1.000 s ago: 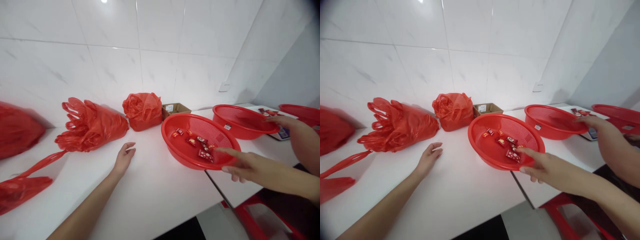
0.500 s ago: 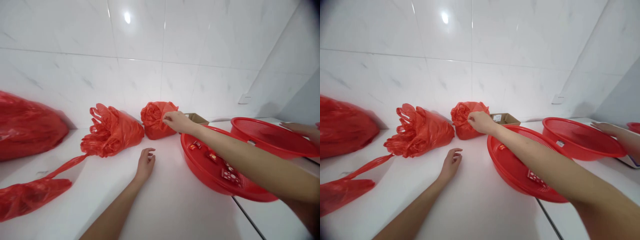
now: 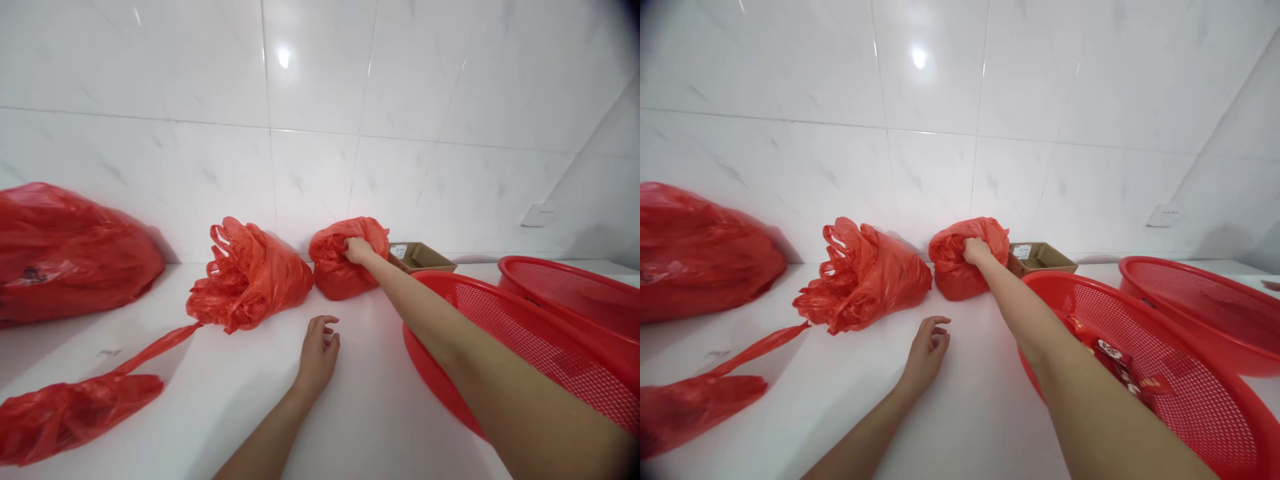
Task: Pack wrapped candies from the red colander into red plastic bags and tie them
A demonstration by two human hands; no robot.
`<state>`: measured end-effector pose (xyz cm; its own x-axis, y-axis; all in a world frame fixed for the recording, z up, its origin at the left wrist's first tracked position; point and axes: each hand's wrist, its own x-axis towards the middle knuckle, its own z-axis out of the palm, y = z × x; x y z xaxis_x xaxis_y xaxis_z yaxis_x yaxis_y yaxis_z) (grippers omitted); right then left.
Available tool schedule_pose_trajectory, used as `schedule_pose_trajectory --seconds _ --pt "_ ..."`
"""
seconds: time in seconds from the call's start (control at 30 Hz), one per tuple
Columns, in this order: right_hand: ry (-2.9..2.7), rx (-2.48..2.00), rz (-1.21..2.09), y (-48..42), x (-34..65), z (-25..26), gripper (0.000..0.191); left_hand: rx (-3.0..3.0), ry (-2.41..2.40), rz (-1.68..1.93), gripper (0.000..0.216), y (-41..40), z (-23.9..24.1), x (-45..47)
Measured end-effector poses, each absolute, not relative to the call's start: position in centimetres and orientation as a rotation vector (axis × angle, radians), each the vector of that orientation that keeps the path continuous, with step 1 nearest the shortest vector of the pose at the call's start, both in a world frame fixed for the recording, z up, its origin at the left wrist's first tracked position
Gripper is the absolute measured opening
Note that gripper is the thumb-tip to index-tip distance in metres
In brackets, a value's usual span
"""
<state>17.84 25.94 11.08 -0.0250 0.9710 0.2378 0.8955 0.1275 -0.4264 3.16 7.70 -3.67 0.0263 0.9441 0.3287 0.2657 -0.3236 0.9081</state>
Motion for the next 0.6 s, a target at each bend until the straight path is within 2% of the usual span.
schedule_pose_trajectory --seconds 0.23,0.4,0.5,0.6 --pt "-1.664 -1.524 0.153 26.3 19.6 15.3 0.025 1.723 1.267 1.308 0.023 7.9 -3.6 2.9" --pt "-1.402 -1.302 0.054 23.1 20.3 18.9 0.029 2.007 1.202 1.292 0.036 6.6 -3.6 3.4" --pt "-1.338 -1.145 0.054 20.3 20.7 20.6 0.028 2.491 1.137 1.111 0.047 5.6 -3.3 5.0" --pt "-1.509 -0.981 0.122 17.8 21.3 21.8 0.025 2.769 1.184 0.815 0.051 6.5 -2.1 6.9"
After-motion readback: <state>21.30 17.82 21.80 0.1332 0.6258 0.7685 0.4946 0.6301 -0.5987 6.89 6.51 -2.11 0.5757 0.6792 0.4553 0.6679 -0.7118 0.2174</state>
